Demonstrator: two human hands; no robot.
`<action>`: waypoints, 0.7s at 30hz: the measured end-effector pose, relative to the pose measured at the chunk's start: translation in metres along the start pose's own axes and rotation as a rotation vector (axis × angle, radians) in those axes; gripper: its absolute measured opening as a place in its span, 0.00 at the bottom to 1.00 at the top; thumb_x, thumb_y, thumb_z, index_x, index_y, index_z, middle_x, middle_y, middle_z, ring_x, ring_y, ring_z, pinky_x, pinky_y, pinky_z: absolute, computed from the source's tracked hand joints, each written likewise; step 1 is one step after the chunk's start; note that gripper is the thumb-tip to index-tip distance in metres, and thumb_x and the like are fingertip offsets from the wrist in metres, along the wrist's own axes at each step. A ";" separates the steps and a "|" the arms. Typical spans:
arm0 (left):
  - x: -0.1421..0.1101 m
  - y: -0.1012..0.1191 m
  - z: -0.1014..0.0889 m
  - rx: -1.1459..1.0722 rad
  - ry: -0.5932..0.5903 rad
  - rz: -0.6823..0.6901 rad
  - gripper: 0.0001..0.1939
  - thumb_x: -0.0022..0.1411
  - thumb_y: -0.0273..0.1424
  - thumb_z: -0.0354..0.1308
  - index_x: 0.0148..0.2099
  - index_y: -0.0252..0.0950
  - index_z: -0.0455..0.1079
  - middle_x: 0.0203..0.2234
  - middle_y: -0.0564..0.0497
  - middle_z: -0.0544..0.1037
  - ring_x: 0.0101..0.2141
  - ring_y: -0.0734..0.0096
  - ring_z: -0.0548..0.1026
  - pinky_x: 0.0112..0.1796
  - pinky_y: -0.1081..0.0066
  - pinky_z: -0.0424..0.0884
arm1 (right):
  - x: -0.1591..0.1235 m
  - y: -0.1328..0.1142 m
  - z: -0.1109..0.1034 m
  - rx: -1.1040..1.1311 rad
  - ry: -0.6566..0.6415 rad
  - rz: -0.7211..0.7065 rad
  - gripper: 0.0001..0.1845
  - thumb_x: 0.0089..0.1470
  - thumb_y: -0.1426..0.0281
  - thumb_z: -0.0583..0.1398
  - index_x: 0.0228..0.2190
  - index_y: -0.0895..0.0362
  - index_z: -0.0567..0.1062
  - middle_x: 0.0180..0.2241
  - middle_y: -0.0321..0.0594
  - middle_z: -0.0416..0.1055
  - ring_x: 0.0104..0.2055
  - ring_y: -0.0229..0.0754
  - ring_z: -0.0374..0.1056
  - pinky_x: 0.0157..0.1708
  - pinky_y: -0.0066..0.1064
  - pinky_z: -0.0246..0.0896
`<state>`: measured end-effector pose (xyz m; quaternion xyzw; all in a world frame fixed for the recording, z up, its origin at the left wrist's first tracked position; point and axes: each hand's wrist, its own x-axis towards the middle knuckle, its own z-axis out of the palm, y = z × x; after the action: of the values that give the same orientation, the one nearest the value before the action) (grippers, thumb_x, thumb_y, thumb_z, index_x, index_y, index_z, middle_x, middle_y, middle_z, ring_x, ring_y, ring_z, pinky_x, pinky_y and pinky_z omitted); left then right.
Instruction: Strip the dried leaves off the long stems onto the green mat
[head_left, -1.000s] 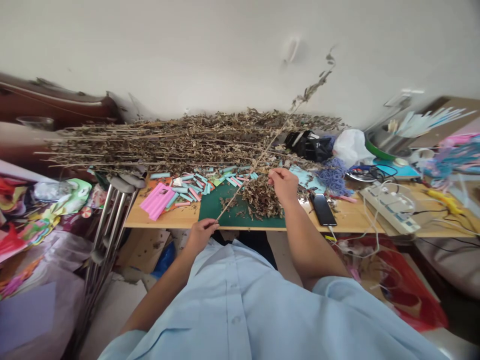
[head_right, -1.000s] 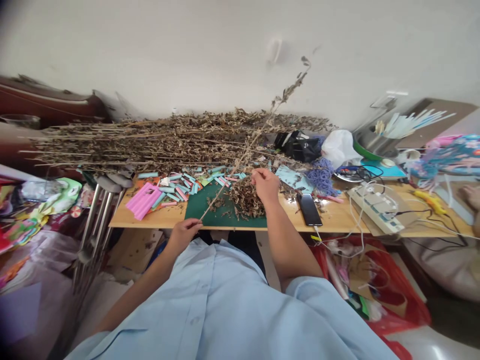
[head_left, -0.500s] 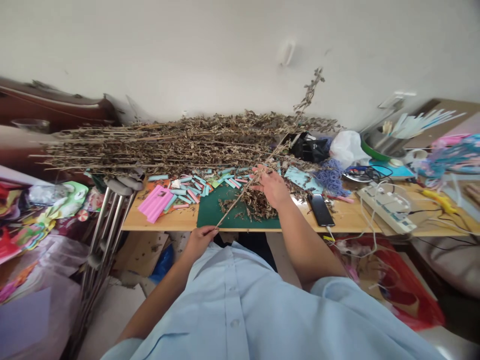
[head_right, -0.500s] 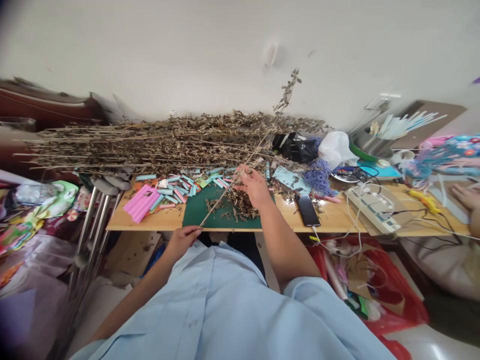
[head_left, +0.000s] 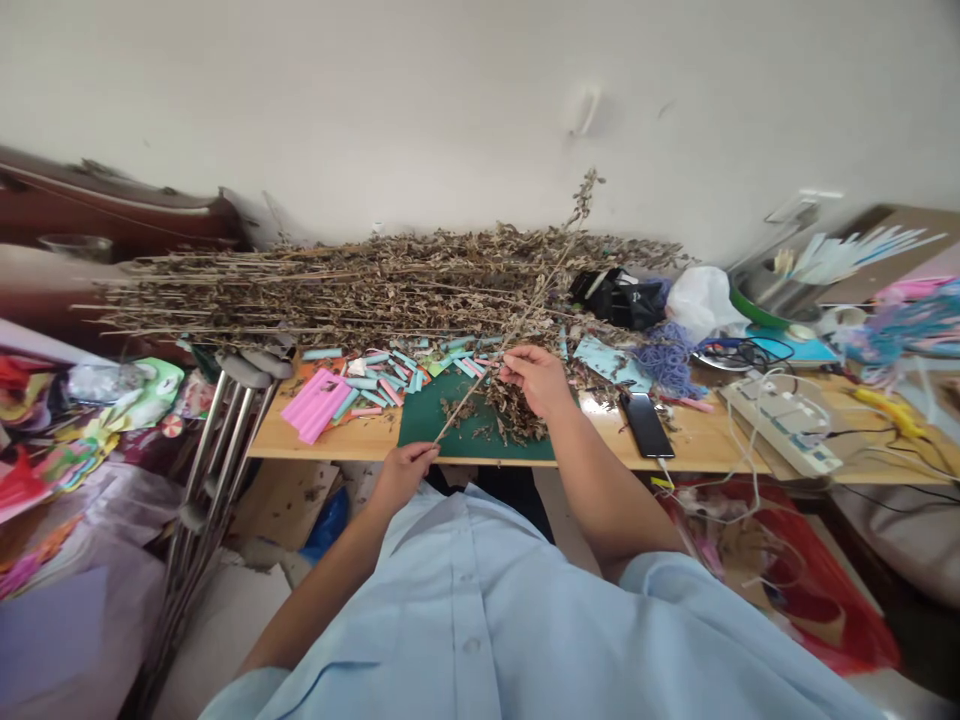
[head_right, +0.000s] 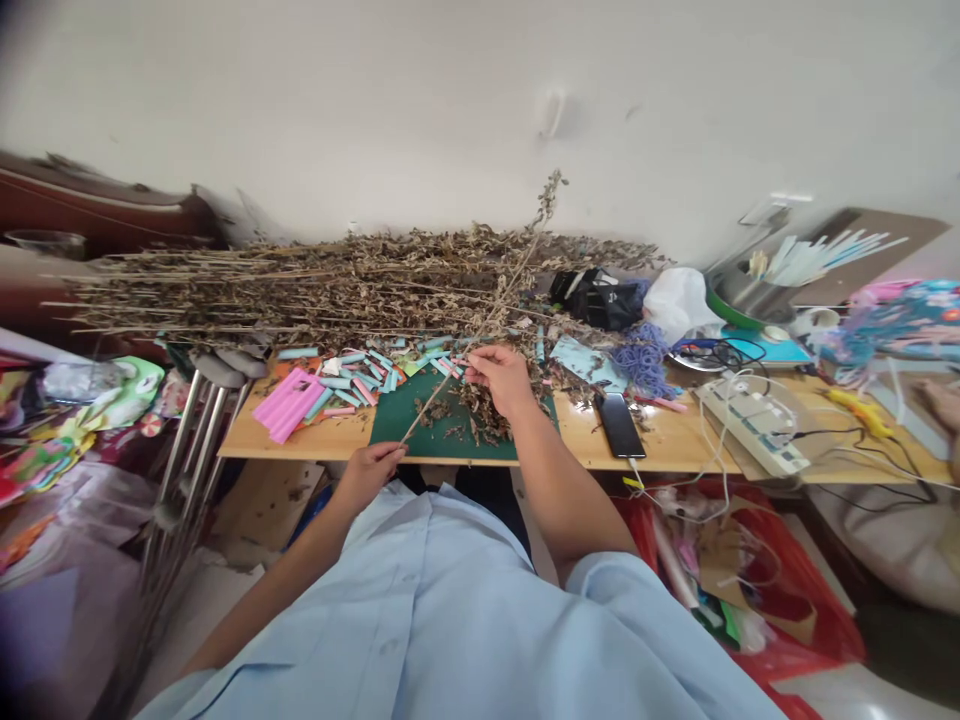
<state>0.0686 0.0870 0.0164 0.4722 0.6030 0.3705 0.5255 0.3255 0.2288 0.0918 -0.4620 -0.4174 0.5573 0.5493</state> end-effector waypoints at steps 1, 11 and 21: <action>0.000 0.001 -0.001 0.009 0.005 -0.002 0.29 0.54 0.50 0.61 0.45 0.29 0.80 0.15 0.57 0.64 0.18 0.78 0.58 0.22 0.74 0.53 | 0.002 0.002 -0.002 -0.029 0.016 -0.026 0.17 0.39 0.60 0.72 0.31 0.55 0.77 0.24 0.33 0.74 0.26 0.38 0.72 0.33 0.34 0.74; -0.001 -0.003 -0.003 0.058 0.024 0.019 0.26 0.56 0.48 0.60 0.44 0.31 0.80 0.18 0.55 0.68 0.21 0.75 0.62 0.24 0.74 0.56 | 0.009 0.009 -0.015 -0.311 -0.014 -0.105 0.12 0.41 0.62 0.69 0.28 0.56 0.78 0.22 0.36 0.75 0.26 0.41 0.73 0.34 0.36 0.72; -0.008 -0.007 -0.012 0.154 -0.007 0.026 0.23 0.59 0.48 0.58 0.39 0.32 0.80 0.18 0.55 0.66 0.22 0.75 0.60 0.24 0.75 0.54 | 0.037 0.019 -0.022 -0.486 0.117 -0.237 0.08 0.43 0.65 0.65 0.26 0.56 0.76 0.25 0.36 0.76 0.29 0.42 0.73 0.36 0.36 0.71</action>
<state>0.0559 0.0775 0.0140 0.5205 0.6215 0.3283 0.4848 0.3438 0.2635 0.0659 -0.5597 -0.5576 0.3447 0.5070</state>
